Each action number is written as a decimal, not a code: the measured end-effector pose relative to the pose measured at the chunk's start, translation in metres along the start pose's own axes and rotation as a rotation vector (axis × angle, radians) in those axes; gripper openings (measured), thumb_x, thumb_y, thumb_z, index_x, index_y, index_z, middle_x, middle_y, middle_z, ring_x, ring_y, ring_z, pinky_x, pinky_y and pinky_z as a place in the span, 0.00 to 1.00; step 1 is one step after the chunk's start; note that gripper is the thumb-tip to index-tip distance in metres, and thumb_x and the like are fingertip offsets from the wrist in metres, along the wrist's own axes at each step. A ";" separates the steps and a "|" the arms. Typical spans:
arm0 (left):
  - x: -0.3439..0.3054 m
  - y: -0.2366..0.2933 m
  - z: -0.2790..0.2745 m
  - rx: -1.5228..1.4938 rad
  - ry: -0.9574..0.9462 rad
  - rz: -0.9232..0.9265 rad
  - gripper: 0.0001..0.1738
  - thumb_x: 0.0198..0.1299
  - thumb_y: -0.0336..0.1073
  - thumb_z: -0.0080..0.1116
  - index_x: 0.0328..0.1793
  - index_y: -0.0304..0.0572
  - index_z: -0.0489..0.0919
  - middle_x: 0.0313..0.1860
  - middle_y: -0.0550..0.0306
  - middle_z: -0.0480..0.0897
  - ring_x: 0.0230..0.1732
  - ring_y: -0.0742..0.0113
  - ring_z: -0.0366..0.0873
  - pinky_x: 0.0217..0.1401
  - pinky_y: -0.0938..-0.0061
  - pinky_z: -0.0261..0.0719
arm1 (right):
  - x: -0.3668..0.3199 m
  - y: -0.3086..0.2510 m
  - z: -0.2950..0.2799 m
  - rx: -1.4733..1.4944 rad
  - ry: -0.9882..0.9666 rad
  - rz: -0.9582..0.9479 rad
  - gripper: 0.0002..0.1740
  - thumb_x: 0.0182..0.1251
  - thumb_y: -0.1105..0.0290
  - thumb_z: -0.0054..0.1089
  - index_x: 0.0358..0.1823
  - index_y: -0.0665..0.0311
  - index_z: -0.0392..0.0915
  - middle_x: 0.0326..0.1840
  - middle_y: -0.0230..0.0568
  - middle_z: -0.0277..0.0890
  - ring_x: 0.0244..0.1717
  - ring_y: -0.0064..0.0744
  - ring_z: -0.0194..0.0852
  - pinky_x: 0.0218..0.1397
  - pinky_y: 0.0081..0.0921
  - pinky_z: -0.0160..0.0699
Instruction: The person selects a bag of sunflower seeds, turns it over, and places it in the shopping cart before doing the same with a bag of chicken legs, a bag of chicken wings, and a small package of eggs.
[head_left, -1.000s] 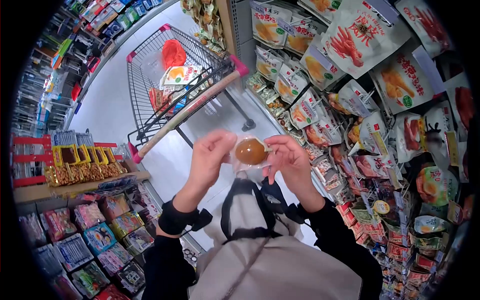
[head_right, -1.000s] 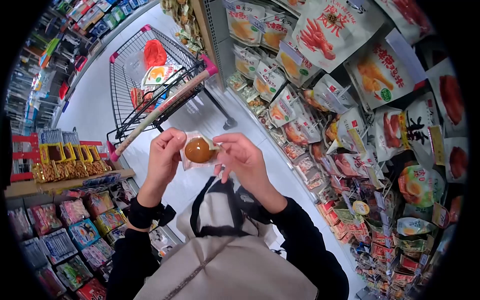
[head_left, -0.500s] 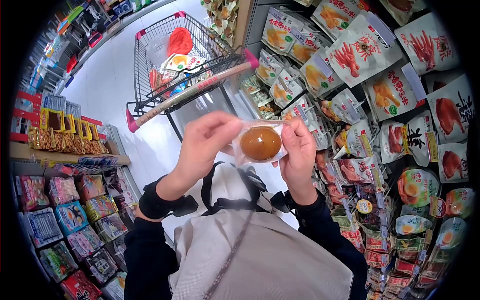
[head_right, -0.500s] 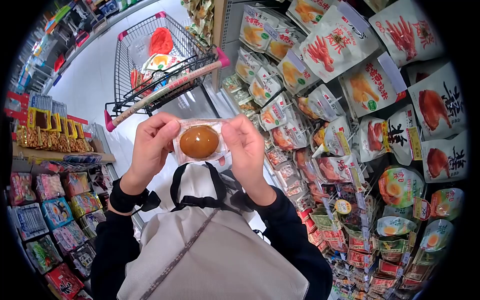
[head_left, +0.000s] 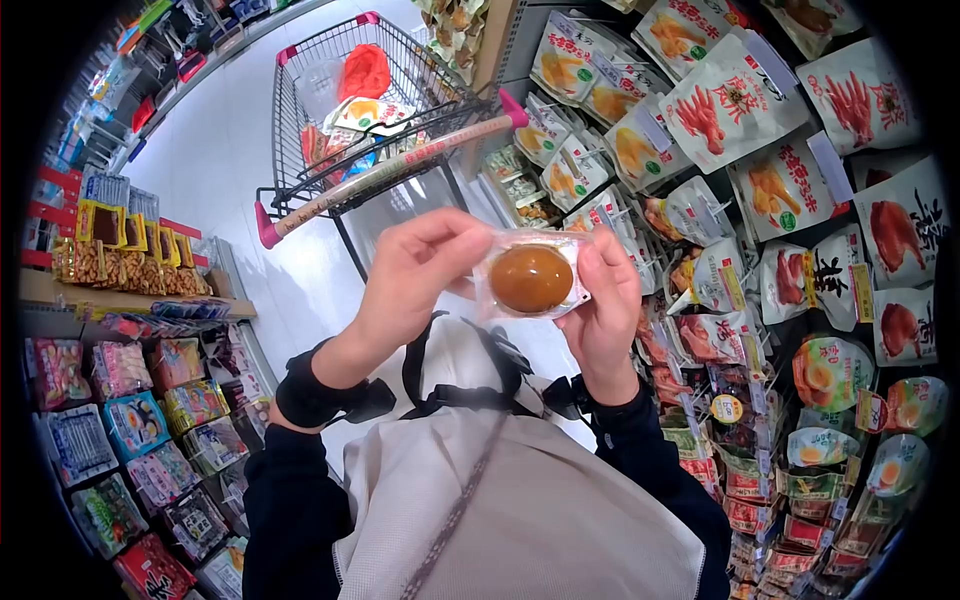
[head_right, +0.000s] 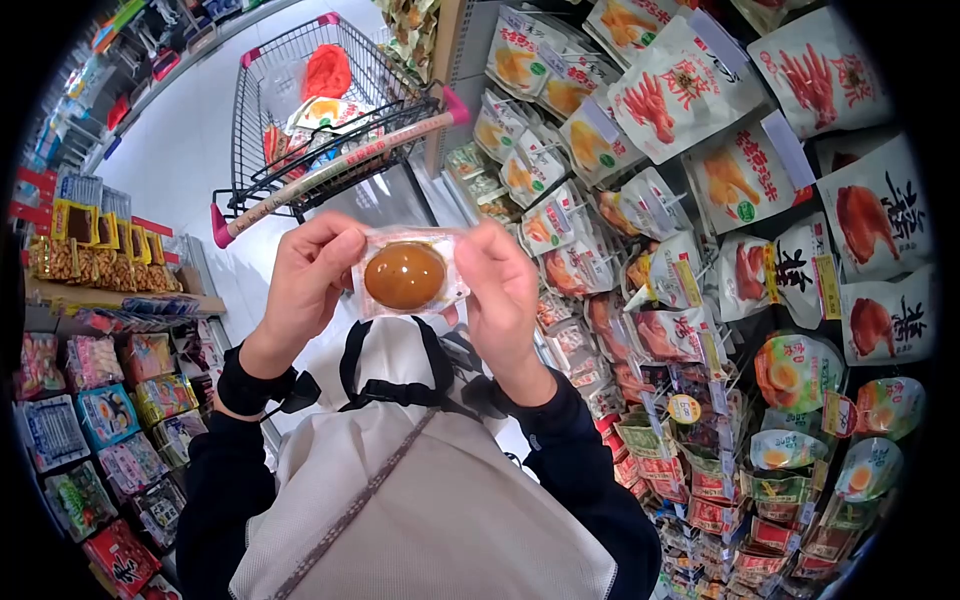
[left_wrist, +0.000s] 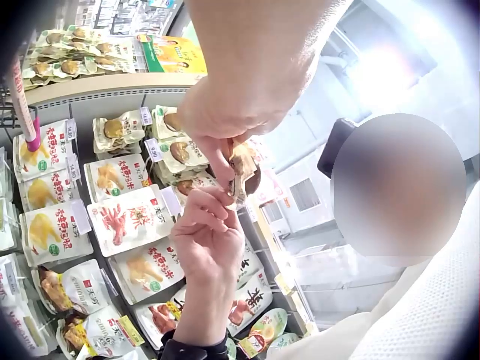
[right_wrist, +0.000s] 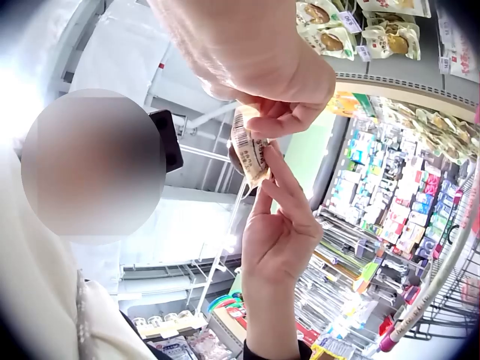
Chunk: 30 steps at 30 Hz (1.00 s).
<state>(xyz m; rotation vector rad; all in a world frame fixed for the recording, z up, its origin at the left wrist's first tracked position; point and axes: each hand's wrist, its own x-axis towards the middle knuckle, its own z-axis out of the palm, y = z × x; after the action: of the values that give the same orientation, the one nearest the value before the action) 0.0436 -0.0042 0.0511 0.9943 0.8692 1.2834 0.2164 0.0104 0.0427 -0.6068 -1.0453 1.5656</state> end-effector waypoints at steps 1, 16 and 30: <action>0.000 -0.001 0.000 0.001 0.003 0.000 0.12 0.62 0.38 0.48 0.36 0.36 0.75 0.25 0.66 0.74 0.23 0.86 0.67 0.23 0.91 0.65 | 0.000 0.000 0.000 -0.003 0.003 0.001 0.10 0.65 0.66 0.43 0.28 0.62 0.64 0.32 0.45 0.74 0.16 0.16 0.63 0.14 0.11 0.60; 0.008 -0.003 0.004 0.262 -0.027 0.351 0.09 0.53 0.21 0.52 0.41 0.34 0.77 0.38 0.56 0.80 0.37 0.72 0.78 0.38 0.81 0.76 | 0.004 0.002 -0.015 -0.806 -0.046 -0.819 0.02 0.57 0.75 0.51 0.30 0.65 0.69 0.32 0.40 0.72 0.23 0.24 0.70 0.21 0.15 0.65; 0.013 -0.017 -0.003 0.385 -0.132 0.763 0.13 0.49 0.13 0.47 0.41 0.31 0.70 0.40 0.41 0.78 0.43 0.56 0.79 0.44 0.71 0.79 | -0.017 -0.021 -0.017 -1.424 -0.340 -1.254 0.14 0.45 0.78 0.60 0.37 0.61 0.71 0.33 0.34 0.70 0.32 0.31 0.71 0.27 0.20 0.73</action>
<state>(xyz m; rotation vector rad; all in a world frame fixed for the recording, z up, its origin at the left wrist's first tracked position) 0.0482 0.0092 0.0350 1.8090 0.6595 1.6818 0.2451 -0.0002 0.0500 -0.3665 -2.1528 -0.3641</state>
